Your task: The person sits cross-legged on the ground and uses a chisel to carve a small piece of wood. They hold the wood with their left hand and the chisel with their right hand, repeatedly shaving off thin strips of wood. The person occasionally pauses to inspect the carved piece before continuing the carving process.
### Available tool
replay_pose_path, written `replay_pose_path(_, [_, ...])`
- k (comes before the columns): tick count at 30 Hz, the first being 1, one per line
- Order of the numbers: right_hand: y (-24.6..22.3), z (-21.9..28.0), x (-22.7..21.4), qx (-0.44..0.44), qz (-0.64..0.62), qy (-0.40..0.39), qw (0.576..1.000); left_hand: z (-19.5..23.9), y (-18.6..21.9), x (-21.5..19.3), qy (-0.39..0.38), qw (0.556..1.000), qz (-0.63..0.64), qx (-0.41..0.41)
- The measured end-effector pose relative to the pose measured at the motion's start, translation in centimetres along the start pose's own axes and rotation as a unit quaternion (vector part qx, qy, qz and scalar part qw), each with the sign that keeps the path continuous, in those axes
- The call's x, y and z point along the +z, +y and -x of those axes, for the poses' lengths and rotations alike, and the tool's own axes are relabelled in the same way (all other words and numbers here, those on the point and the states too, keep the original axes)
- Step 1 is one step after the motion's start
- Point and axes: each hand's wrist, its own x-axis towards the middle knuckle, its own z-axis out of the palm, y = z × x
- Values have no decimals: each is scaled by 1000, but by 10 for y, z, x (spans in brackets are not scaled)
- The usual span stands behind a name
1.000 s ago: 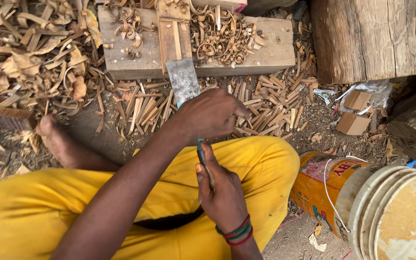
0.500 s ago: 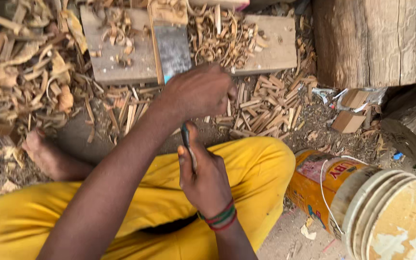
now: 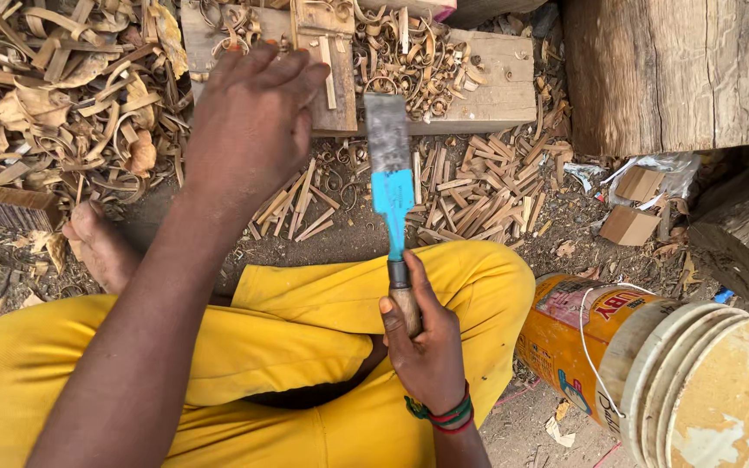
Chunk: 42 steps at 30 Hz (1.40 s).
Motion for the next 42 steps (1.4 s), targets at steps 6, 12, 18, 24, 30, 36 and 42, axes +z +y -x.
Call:
replay_pose_path(6, [-2,8,1,-48,111,-18,992,0,1,17,-54,998,13,5])
replay_pose_path(12, [-1,6,0,-127,156,-15,979,0,-14,29,-49,998,-41,28])
replay_pose_path(18, [-5,7,3,-168,140,-3,976,-1,-19,29,-50,998,-28,30])
replay_pose_path(24, [-12,4,4,-89,143,-26,985,-2,-17,31,-23,999,-34,31])
replay_pose_path(30, [-23,2,-1,-83,182,-45,979,-7,-6,16,-38,999,-32,14])
replay_pose_path(36, [-33,-3,5,-44,233,-40,971,9,47,0,-78,992,-89,49])
replay_pose_path(42, [-39,-10,17,-68,225,-31,972,14,66,18,-186,978,-86,31])
